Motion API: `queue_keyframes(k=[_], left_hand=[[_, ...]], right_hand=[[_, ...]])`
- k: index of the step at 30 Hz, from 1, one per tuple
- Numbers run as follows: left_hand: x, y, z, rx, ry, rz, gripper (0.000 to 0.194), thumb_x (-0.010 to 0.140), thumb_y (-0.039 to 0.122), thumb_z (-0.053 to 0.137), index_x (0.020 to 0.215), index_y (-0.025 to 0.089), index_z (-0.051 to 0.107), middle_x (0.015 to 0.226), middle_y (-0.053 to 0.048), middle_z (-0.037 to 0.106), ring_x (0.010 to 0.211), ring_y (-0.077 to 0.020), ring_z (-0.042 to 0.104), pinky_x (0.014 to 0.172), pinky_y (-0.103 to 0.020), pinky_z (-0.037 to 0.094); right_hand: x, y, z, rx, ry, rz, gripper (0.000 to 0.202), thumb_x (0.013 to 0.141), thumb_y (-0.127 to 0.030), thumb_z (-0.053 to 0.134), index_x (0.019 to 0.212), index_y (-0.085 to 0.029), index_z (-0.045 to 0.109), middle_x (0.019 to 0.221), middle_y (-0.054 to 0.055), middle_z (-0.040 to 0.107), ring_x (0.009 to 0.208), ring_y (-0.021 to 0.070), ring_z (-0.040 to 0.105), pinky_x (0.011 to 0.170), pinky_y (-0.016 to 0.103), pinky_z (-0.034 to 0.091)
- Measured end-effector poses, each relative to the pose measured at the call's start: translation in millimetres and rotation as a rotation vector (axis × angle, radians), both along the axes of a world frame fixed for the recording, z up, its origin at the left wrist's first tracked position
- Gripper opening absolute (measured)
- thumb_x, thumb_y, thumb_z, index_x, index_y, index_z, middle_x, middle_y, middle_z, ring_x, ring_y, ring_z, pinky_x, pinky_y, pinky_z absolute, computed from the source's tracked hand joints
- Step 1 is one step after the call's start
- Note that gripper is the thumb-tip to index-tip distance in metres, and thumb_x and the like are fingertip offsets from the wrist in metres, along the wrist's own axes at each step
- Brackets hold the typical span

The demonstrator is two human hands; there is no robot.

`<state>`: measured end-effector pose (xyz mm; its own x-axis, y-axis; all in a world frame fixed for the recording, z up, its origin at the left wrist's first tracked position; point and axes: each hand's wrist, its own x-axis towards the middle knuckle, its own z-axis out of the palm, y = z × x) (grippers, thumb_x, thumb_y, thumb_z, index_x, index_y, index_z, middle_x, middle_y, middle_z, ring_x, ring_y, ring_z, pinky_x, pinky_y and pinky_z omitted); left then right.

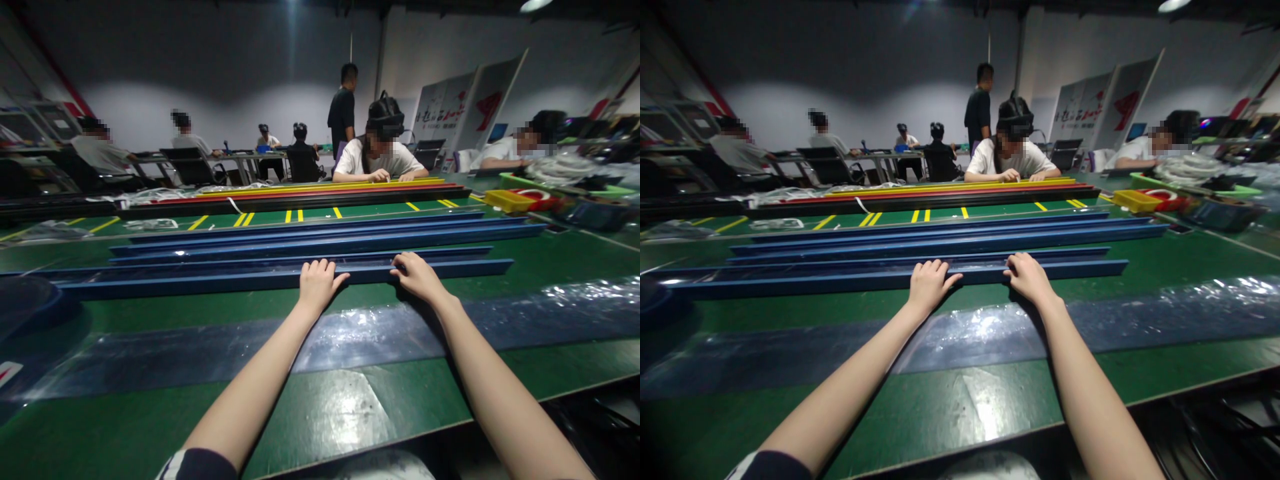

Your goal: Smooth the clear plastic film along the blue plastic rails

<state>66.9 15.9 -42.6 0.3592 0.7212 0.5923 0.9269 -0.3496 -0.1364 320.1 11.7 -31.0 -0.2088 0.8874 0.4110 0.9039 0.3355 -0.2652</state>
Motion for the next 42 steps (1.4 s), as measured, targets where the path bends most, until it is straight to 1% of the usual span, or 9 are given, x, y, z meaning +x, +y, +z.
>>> queue_keyframes(k=[8, 16, 23, 42], left_hand=[[0.7, -0.4, 0.1, -0.010, -0.011, 0.004, 0.048, 0.087, 0.057, 0.035, 0.085, 0.017, 0.061, 0.085, -0.009, 0.063, 0.080, -0.0230, 0.054, 0.070, -0.034, 0.028], [1.0, -0.7, 0.4, -0.018, 0.006, 0.019, 0.049, 0.087, 0.057, 0.034, 0.086, 0.017, 0.061, 0.085, -0.010, 0.063, 0.080, -0.0232, 0.054, 0.069, -0.034, 0.029], [1.2, -0.2, 0.5, -0.033, -0.014, 0.007, 0.047, 0.086, 0.057, 0.037, 0.085, 0.017, 0.062, 0.084, -0.011, 0.062, 0.081, -0.0246, 0.053, 0.069, -0.035, 0.030], [1.8, -0.7, 0.2, -0.033, 0.010, 0.023, 0.049, 0.087, 0.057, 0.034, 0.084, 0.016, 0.061, 0.084, -0.011, 0.062, 0.080, -0.0248, 0.053, 0.069, -0.035, 0.030]], right_hand=[[1.3, 1.4, -0.9, -0.002, 0.002, 0.005, 0.005, 0.078, -0.020, 0.052, 0.080, -0.019, 0.056, 0.086, 0.007, 0.060, 0.087, 0.0198, 0.051, 0.073, 0.029, 0.038], [1.2, 0.8, 0.1, -0.008, 0.002, 0.000, 0.005, 0.078, -0.021, 0.052, 0.079, -0.019, 0.057, 0.083, 0.006, 0.060, 0.084, 0.0192, 0.051, 0.072, 0.029, 0.038], [1.5, 0.9, 0.7, -0.017, -0.003, 0.005, 0.006, 0.078, -0.022, 0.051, 0.079, -0.020, 0.056, 0.083, 0.006, 0.060, 0.085, 0.0198, 0.051, 0.071, 0.029, 0.038], [1.0, 0.4, 1.1, -0.006, -0.008, 0.009, 0.005, 0.078, -0.021, 0.052, 0.077, -0.019, 0.057, 0.083, 0.006, 0.060, 0.084, 0.0196, 0.051, 0.071, 0.029, 0.038]])
